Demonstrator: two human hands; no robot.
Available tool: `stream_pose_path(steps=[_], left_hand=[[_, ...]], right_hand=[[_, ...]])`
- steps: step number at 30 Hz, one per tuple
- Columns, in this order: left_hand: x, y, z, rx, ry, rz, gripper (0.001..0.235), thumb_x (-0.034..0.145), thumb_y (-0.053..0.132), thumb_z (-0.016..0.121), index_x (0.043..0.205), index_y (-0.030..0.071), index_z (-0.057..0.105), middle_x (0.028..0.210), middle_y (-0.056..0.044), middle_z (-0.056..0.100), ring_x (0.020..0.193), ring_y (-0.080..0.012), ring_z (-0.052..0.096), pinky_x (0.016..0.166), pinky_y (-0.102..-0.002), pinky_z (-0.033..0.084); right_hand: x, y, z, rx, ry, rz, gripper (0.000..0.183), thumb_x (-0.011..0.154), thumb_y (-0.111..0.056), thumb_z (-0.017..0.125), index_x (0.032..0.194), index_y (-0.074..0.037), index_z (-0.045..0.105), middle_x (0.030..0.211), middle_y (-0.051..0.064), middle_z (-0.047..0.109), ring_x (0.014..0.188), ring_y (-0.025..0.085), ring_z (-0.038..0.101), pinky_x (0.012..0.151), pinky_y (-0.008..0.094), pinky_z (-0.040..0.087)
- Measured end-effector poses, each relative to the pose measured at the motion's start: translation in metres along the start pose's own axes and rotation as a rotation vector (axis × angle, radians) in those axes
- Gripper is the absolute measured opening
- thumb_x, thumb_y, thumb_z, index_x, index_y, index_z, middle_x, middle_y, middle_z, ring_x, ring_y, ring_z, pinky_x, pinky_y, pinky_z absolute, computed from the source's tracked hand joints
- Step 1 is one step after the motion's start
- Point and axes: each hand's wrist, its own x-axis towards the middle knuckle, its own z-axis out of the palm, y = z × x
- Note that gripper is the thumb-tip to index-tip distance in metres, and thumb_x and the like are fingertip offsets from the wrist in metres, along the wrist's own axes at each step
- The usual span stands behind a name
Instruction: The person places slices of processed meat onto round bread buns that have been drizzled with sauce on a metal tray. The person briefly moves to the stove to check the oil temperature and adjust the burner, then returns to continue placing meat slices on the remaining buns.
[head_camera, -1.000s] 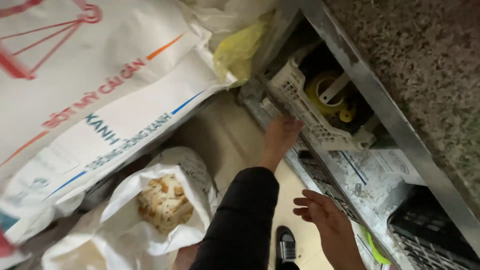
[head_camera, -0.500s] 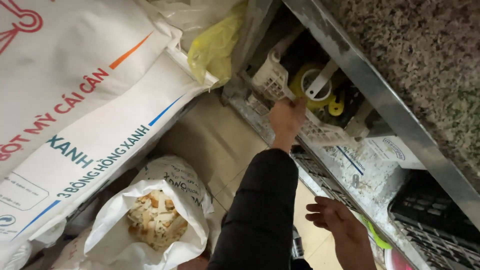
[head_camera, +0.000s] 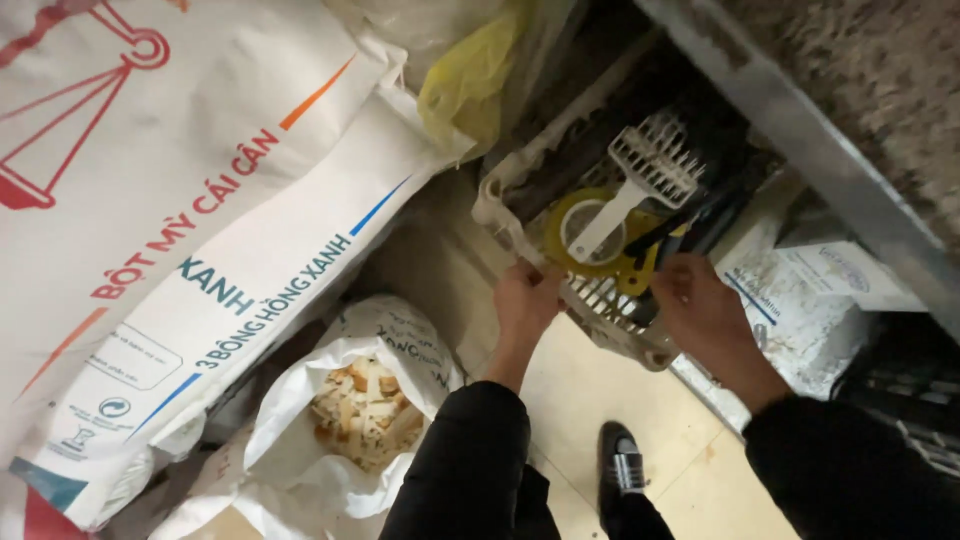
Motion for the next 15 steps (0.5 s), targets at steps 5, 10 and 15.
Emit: stream_pose_path(steps=[5,10,15], left_hand=[[-0.005,-0.005,-0.012,0.099,-0.084,0.114,0.036,0.107,0.039,0.068,0.1,0.005,0.077,0.081,-0.012,0.08,0.086,-0.0255,0.076,0.083,-0.045,0.057],[-0.014,-0.01,-0.01,0.042,-0.148,0.071,0.048,0.113,0.049,0.064,0.123,0.003,0.077,0.094,-0.012,0.083,0.101,-0.0295,0.079,0.096,-0.05,0.06],[-0.015,-0.029,-0.009,0.013,-0.193,0.107,0.052,0.115,0.047,0.065,0.136,0.0,0.075,0.109,-0.019,0.084,0.111,-0.0344,0.082,0.098,-0.052,0.064]], right_hand=[[0.018,-0.008,0.029,-0.32,-0.081,0.137,0.07,0.105,-0.068,0.062,0.147,-0.012,0.062,0.124,0.031,0.081,0.118,0.053,0.078,0.103,0.067,0.06],[0.079,0.067,0.049,-0.221,0.022,0.168,0.066,0.104,-0.06,0.069,0.149,-0.011,0.068,0.129,0.03,0.078,0.118,0.053,0.076,0.1,0.067,0.061],[0.077,0.061,0.054,0.183,0.188,0.172,0.069,0.107,-0.05,0.079,0.153,-0.001,0.063,0.136,0.03,0.071,0.118,0.043,0.074,0.091,0.059,0.063]])
